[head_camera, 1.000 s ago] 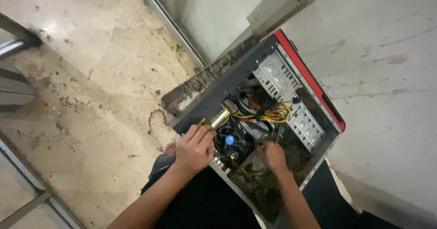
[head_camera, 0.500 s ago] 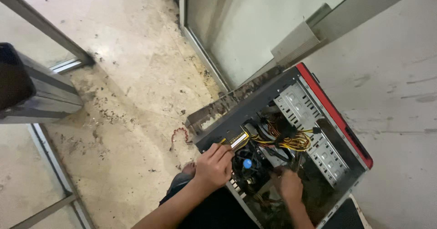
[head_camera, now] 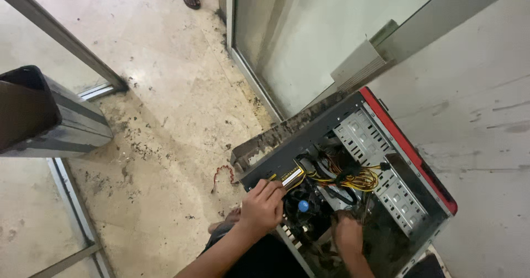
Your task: The person organizes and connects internal cables inside an open desktop computer case. They handle various power and data cables, routing them around the motherboard and power supply unit.
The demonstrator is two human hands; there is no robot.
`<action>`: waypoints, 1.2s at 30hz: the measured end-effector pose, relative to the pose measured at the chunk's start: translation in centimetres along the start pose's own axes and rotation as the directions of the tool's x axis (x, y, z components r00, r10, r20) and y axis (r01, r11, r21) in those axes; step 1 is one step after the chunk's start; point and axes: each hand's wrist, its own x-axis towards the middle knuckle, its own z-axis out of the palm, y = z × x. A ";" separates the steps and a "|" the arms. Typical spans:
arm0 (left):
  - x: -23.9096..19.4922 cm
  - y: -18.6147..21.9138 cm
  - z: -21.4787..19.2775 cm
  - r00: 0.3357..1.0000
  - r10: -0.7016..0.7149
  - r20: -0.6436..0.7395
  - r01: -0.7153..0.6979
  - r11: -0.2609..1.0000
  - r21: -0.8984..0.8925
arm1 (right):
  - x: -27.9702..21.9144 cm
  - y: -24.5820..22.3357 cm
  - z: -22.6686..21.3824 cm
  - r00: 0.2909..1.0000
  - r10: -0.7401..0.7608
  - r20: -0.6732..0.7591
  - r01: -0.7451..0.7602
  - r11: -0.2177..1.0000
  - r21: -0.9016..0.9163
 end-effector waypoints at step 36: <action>-2.0 -0.7 1.6 0.999 -0.028 0.027 0.028 0.999 0.023 | -5.3 -3.4 -9.7 0.998 0.036 0.046 -0.045 0.977 0.207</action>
